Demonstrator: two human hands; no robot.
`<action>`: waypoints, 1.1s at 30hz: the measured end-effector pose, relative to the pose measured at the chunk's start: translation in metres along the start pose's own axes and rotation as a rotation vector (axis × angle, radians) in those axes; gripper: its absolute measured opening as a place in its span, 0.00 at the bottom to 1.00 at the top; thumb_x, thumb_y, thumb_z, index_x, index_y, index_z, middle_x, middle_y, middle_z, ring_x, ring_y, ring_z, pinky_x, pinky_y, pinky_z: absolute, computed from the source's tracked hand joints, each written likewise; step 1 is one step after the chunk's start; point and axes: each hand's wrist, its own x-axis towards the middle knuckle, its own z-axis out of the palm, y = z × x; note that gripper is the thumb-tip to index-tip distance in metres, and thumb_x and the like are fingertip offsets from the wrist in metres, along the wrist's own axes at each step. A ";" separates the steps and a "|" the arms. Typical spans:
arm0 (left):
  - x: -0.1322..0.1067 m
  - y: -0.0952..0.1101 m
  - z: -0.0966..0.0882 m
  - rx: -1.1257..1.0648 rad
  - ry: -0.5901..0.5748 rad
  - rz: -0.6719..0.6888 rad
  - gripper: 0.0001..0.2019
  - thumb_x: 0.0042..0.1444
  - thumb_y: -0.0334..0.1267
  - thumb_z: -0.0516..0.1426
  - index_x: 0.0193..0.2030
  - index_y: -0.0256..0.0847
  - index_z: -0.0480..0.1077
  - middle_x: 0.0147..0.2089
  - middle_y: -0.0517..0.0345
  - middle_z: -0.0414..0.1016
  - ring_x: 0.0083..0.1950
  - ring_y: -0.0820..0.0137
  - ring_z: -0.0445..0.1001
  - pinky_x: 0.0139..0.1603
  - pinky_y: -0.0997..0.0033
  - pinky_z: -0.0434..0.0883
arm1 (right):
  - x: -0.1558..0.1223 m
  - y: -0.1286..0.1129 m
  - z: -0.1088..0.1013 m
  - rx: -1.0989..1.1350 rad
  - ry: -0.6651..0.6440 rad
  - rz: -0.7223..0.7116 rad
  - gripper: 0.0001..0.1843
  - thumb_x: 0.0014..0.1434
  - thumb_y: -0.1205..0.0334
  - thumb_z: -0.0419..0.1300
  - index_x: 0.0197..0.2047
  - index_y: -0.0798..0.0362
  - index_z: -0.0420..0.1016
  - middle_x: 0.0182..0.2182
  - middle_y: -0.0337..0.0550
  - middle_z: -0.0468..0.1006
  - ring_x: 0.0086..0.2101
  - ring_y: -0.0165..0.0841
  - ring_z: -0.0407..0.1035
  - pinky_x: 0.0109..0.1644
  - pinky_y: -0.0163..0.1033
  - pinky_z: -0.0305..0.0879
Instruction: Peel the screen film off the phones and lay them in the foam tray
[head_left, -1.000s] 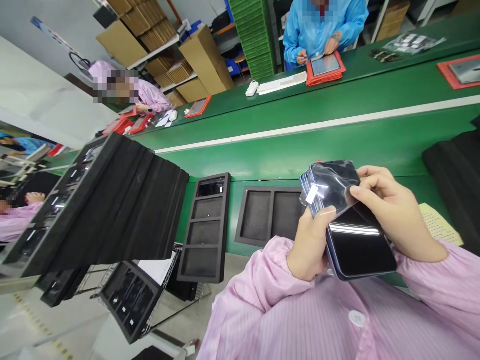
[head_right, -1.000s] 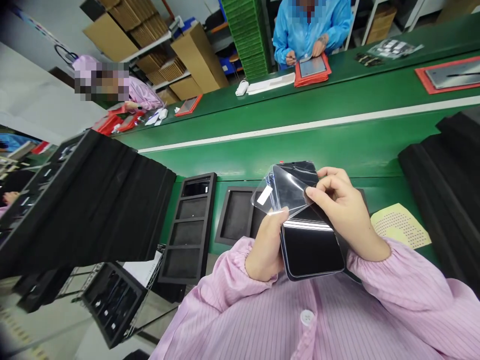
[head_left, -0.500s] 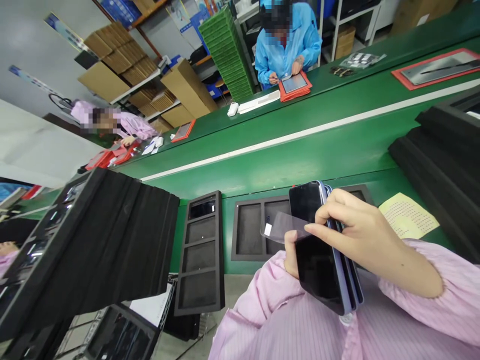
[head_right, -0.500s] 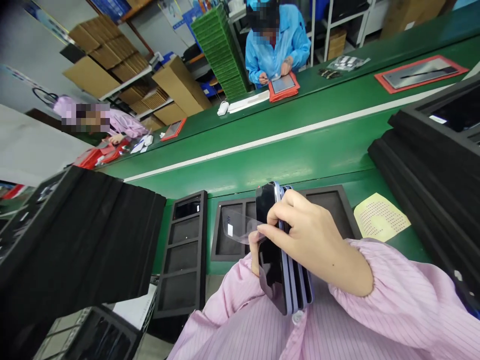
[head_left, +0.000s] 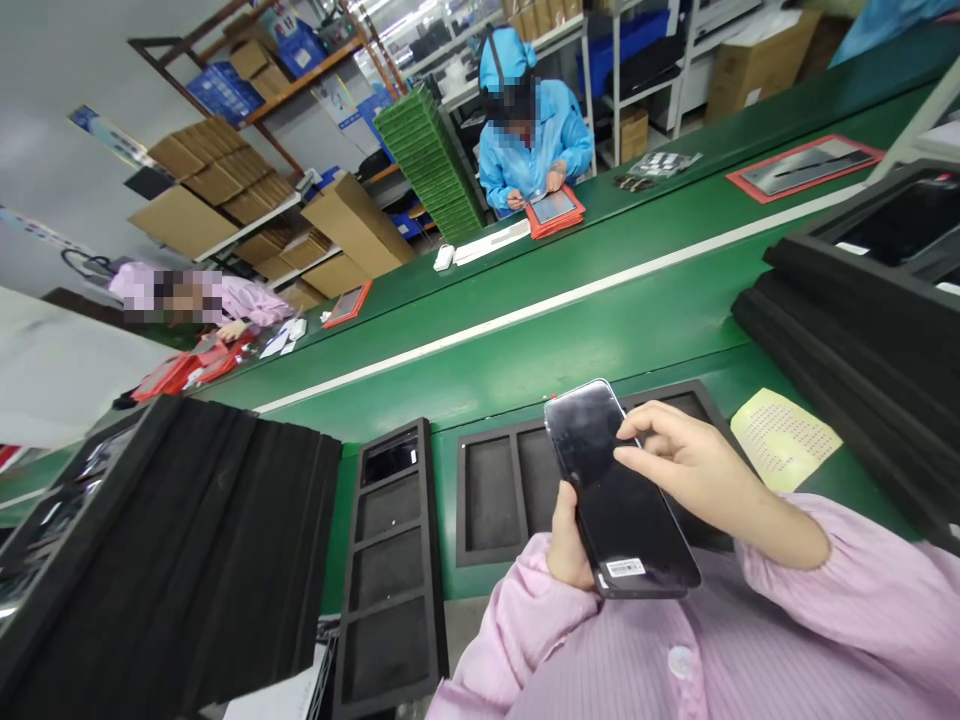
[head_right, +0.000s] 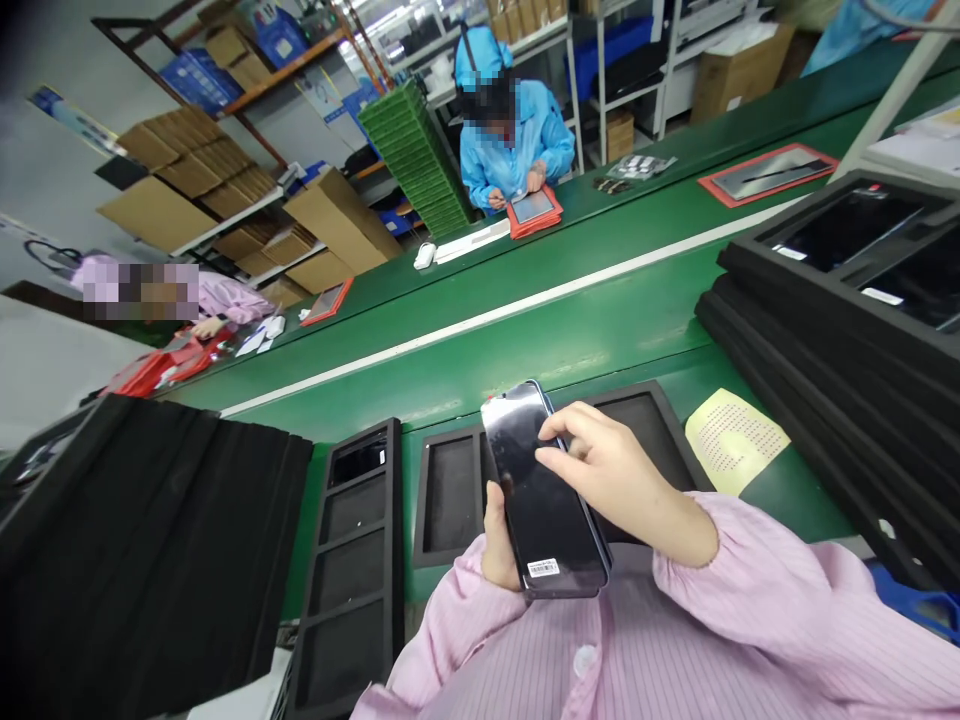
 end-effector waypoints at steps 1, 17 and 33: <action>0.001 0.000 -0.003 -0.028 0.035 0.013 0.24 0.35 0.55 0.66 0.34 0.37 0.75 0.35 0.51 0.79 0.47 0.56 0.74 0.51 0.59 0.67 | 0.001 0.010 -0.004 0.076 0.057 0.052 0.08 0.53 0.55 0.58 0.31 0.50 0.69 0.22 0.33 0.67 0.16 0.25 0.59 0.19 0.31 0.58; -0.024 0.032 0.034 0.275 0.065 0.035 0.18 0.31 0.28 0.59 0.35 0.35 0.71 0.28 0.58 0.74 0.29 0.70 0.71 0.33 0.71 0.65 | -0.020 0.130 -0.010 -0.477 0.456 -0.005 0.14 0.53 0.48 0.57 0.29 0.51 0.72 0.37 0.54 0.75 0.38 0.50 0.69 0.36 0.58 0.66; -0.031 0.035 0.050 0.375 -0.026 -0.026 0.19 0.27 0.26 0.59 0.34 0.34 0.71 0.27 0.59 0.71 0.30 0.71 0.65 0.34 0.70 0.62 | -0.012 0.002 -0.039 -0.578 0.009 -0.974 0.13 0.61 0.68 0.50 0.32 0.46 0.72 0.33 0.34 0.78 0.38 0.32 0.72 0.52 0.42 0.67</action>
